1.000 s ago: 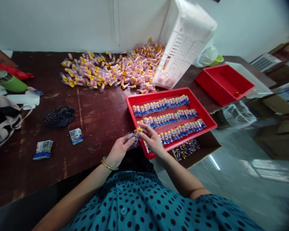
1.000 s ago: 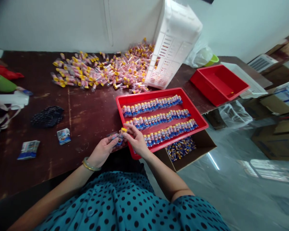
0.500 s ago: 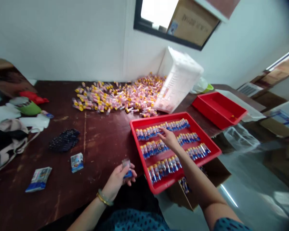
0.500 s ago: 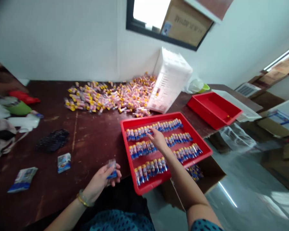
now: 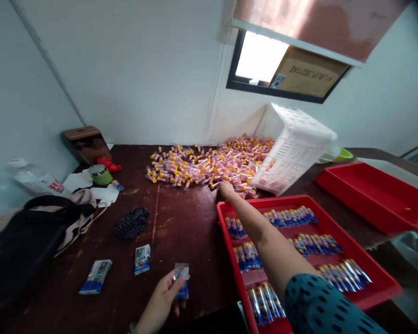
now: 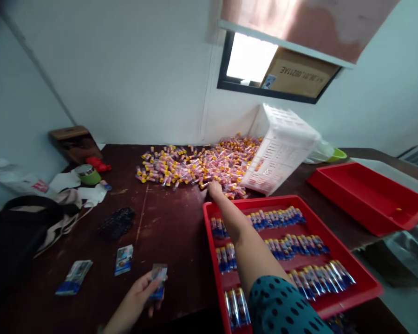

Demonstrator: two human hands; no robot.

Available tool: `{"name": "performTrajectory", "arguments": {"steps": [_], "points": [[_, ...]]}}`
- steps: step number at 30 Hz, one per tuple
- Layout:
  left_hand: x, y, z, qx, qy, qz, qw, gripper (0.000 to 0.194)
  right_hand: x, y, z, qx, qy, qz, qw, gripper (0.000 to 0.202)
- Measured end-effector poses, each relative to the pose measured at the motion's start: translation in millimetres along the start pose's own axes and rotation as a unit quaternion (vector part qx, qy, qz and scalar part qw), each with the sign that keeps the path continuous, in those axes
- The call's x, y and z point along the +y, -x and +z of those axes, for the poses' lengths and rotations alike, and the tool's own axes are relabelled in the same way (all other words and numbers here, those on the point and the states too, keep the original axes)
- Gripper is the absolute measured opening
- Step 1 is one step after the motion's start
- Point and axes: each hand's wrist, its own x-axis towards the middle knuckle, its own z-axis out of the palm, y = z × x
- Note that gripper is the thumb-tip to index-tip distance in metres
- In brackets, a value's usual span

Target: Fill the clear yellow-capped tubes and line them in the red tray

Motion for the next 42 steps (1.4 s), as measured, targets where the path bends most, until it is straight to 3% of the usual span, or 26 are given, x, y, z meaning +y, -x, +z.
{"name": "performTrajectory", "arguments": {"steps": [3, 6, 9, 13, 18, 26, 28, 32, 35, 38, 42], "points": [[6, 6, -14.2, 0.021, 0.033, 0.005, 0.999, 0.064, -7, 11, -1, -0.003, -0.028, -0.024, 0.999, 0.028], [18, 12, -14.5, 0.032, 0.035, 0.035, 0.998, 0.051, -17, 42, 0, -0.047, -0.080, -0.056, 0.994, 0.031], [28, 12, -4.1, 0.029, 0.034, 0.071, 0.997, 0.043, -29, 99, 1, -0.110, -0.145, -0.117, 0.976, 0.032], [29, 12, 16.0, 0.035, -0.006, 0.115, 0.993, 0.039, -49, 187, -9, -0.075, -0.221, -0.252, 0.939, 0.021], [31, 25, 35.1, 0.045, -0.086, 0.166, 0.981, 0.036, -70, 254, -14, -0.107, -0.289, -0.287, 0.907, 0.011], [38, 36, 33.3, 0.021, -0.112, 0.174, 0.978, 0.027, -67, 271, -19, -0.100, -0.325, -0.280, 0.898, 0.017], [36, 34, 30.7, 0.031, -0.097, 0.171, 0.980, 0.024, -61, 270, -24, -0.082, -0.386, -0.236, 0.888, 0.023], [34, 30, 31.9, 0.032, -0.062, 0.143, 0.987, 0.022, -47, 264, -33, -0.098, -0.548, -0.108, 0.824, 0.031], [37, 30, 36.4, 0.019, -0.068, 0.139, 0.988, 0.021, -42, 263, -37, -0.124, -0.593, -0.077, 0.792, 0.034], [40, 31, 40.0, -0.002, -0.083, 0.151, 0.985, 0.021, -42, 263, -38, -0.144, -0.592, -0.076, 0.789, 0.033], [39, 31, 44.1, -0.029, -0.088, 0.154, 0.984, 0.020, -40, 266, -38, -0.149, -0.555, -0.091, 0.813, 0.032]]}}
